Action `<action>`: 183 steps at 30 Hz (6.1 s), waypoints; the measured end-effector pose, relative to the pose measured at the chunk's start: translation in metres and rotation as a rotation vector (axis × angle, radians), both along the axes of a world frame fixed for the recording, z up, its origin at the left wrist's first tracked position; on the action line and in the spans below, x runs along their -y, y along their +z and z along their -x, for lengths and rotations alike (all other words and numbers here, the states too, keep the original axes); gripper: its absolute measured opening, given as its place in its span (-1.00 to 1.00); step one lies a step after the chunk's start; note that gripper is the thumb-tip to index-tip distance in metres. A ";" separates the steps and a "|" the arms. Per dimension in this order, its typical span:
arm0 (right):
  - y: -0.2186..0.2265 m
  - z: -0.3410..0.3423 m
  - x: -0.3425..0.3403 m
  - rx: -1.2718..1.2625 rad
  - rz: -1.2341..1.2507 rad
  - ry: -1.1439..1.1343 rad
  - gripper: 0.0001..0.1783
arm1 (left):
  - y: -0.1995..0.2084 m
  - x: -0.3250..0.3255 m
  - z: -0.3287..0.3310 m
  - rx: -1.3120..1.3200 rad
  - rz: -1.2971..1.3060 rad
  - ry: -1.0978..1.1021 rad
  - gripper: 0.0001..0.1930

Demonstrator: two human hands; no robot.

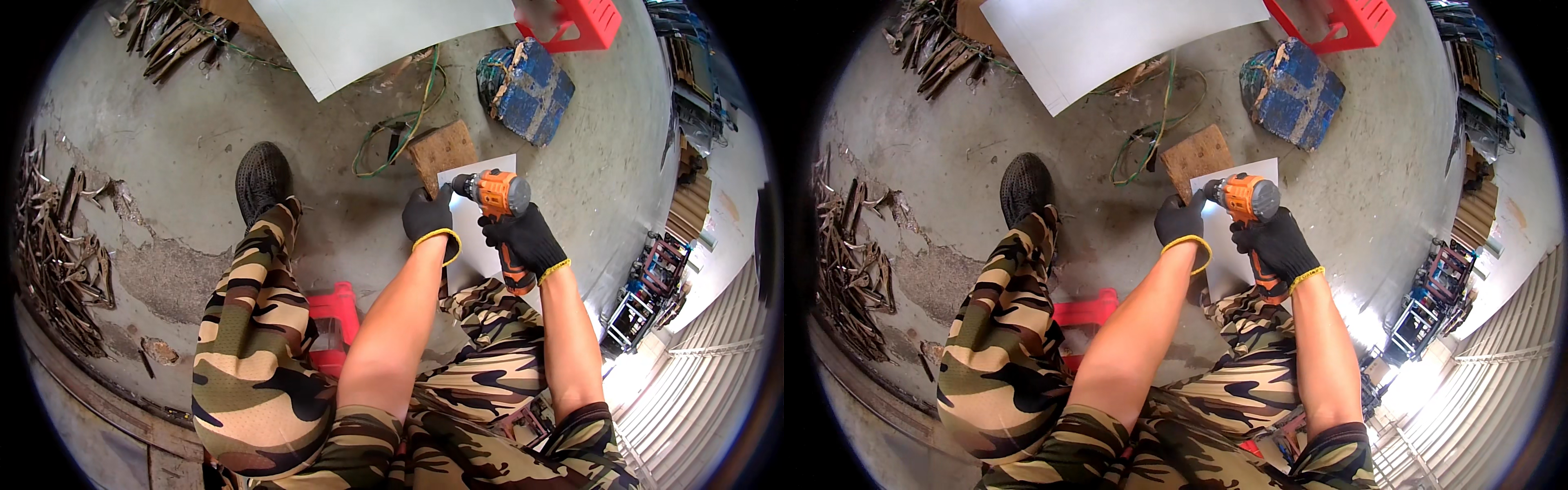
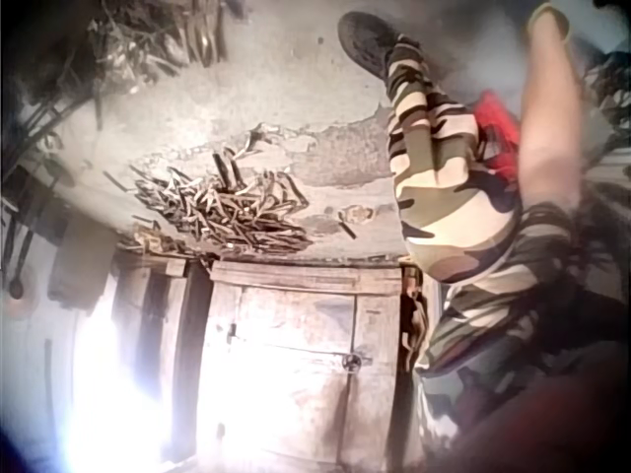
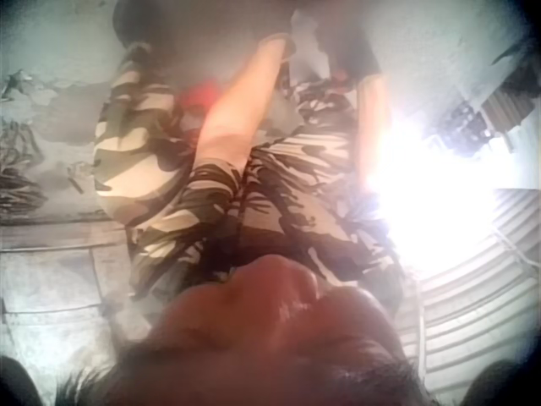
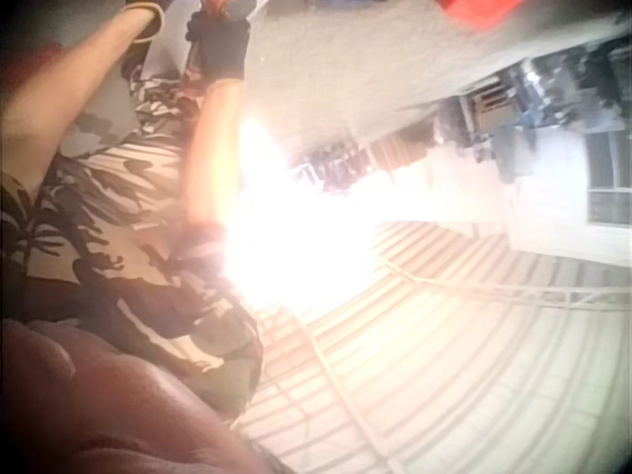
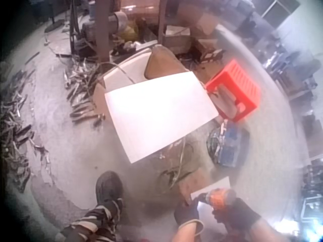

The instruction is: The person uses a cordless drill to create holes in a rectangular metal sheet placed on a wooden block. The person repeatedly repositions the sheet and drills at different locations along its edges and corners.

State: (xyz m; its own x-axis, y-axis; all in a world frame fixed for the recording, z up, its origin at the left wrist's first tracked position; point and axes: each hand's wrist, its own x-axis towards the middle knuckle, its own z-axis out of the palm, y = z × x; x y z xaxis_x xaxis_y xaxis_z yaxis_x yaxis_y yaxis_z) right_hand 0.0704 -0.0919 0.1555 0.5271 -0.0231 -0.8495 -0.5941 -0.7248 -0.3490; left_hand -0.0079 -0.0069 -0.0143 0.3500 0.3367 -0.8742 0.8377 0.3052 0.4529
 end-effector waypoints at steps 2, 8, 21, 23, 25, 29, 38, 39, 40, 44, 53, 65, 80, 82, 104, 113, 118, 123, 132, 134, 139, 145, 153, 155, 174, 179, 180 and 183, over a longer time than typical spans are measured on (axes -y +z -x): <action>0.002 -0.007 -0.003 0.026 0.054 0.153 -0.73 | -0.006 0.002 0.002 -0.002 -0.029 -0.012 -0.47; -0.004 -0.072 -0.001 -0.166 0.035 0.384 -0.75 | 0.006 -0.001 -0.001 0.043 0.036 0.025 -0.49; -0.036 -0.167 -0.069 -0.458 0.344 0.980 -0.60 | 0.006 0.005 0.010 0.061 0.046 -0.050 -0.54; -0.034 -0.168 -0.078 -0.457 0.315 0.995 -0.61 | 0.006 0.005 0.011 0.060 0.050 -0.025 -0.54; -0.034 -0.169 -0.076 -0.448 0.274 1.012 -0.62 | 0.007 0.005 0.009 0.051 0.050 -0.038 -0.53; -0.024 -0.159 -0.066 -0.372 0.195 1.016 -0.64 | 0.005 0.008 0.010 0.055 0.025 -0.073 -0.50; -0.003 -0.025 0.018 0.381 0.164 0.980 -0.65 | 0.008 0.001 -0.002 -0.094 -0.036 -0.130 -0.41; -0.003 -0.004 0.022 0.445 0.206 0.889 -0.65 | 0.018 -0.002 -0.007 -0.089 -0.028 -0.155 -0.41; -0.003 0.017 0.018 0.513 0.237 0.809 -0.66 | 0.011 0.001 -0.005 -0.079 0.017 -0.100 -0.42; -0.017 0.065 0.015 0.483 0.275 0.605 -0.56 | 0.001 0.005 0.000 -0.052 0.105 0.041 -0.45; -0.018 0.079 0.011 0.483 0.306 0.555 -0.42 | 0.015 -0.003 -0.001 -0.027 0.143 0.010 -0.48; 0.000 0.031 0.003 0.311 0.408 0.696 -0.54 | 0.031 -0.004 0.009 0.119 0.203 0.329 -0.66; -0.008 0.011 0.037 0.014 -0.122 0.258 -0.47 | 0.163 -0.008 -0.039 0.089 0.301 0.143 0.19; -0.007 0.012 0.035 0.077 -0.069 0.426 -0.47 | 0.165 -0.009 -0.036 0.101 0.291 0.120 0.18; -0.010 -0.002 0.030 0.261 0.023 0.783 -0.43 | 0.163 -0.018 -0.046 0.037 0.294 0.084 0.20; -0.012 -0.011 0.040 0.124 0.141 0.822 -0.42 | 0.167 -0.028 -0.053 0.026 0.380 0.119 0.18; -0.013 -0.016 0.036 0.132 0.078 0.800 -0.43 | 0.166 -0.032 -0.052 0.038 0.409 0.168 0.18; -0.010 -0.021 0.034 0.125 0.073 0.796 -0.43 | 0.162 -0.026 -0.052 0.054 0.429 0.170 0.21; -0.011 -0.023 0.031 0.099 0.044 0.773 -0.44 | 0.159 -0.024 -0.052 0.064 0.426 0.173 0.22; -0.012 -0.025 0.031 0.092 0.036 0.768 -0.44 | 0.158 -0.018 -0.052 0.076 0.371 0.196 0.17; -0.018 -0.028 0.033 0.045 -0.046 0.682 -0.44 | 0.164 -0.026 -0.054 0.060 0.388 0.174 0.18; -0.004 -0.024 0.019 0.041 -0.055 0.529 -0.43 | 0.164 -0.035 -0.055 0.024 0.449 0.103 0.25; -0.010 -0.030 0.031 0.105 0.133 0.826 -0.46 | 0.166 -0.035 -0.055 0.041 0.454 0.139 0.25; -0.019 -0.031 0.045 0.191 0.121 0.984 -0.46 | 0.166 -0.037 -0.057 0.034 0.461 0.134 0.25; -0.005 0.030 0.014 0.301 -0.133 0.564 -0.47 | 0.152 -0.023 -0.016 0.207 0.371 -0.038 0.19; -0.009 0.052 0.018 0.409 -0.089 0.459 -0.46 | 0.148 -0.030 -0.005 0.288 0.246 -0.248 0.20; -0.012 0.053 0.018 0.421 -0.091 0.442 -0.46 | 0.150 -0.035 -0.008 0.270 0.254 -0.288 0.19; -0.021 0.057 0.020 0.434 -0.108 0.398 -0.46 | 0.146 -0.031 -0.008 0.285 0.174 -0.343 0.21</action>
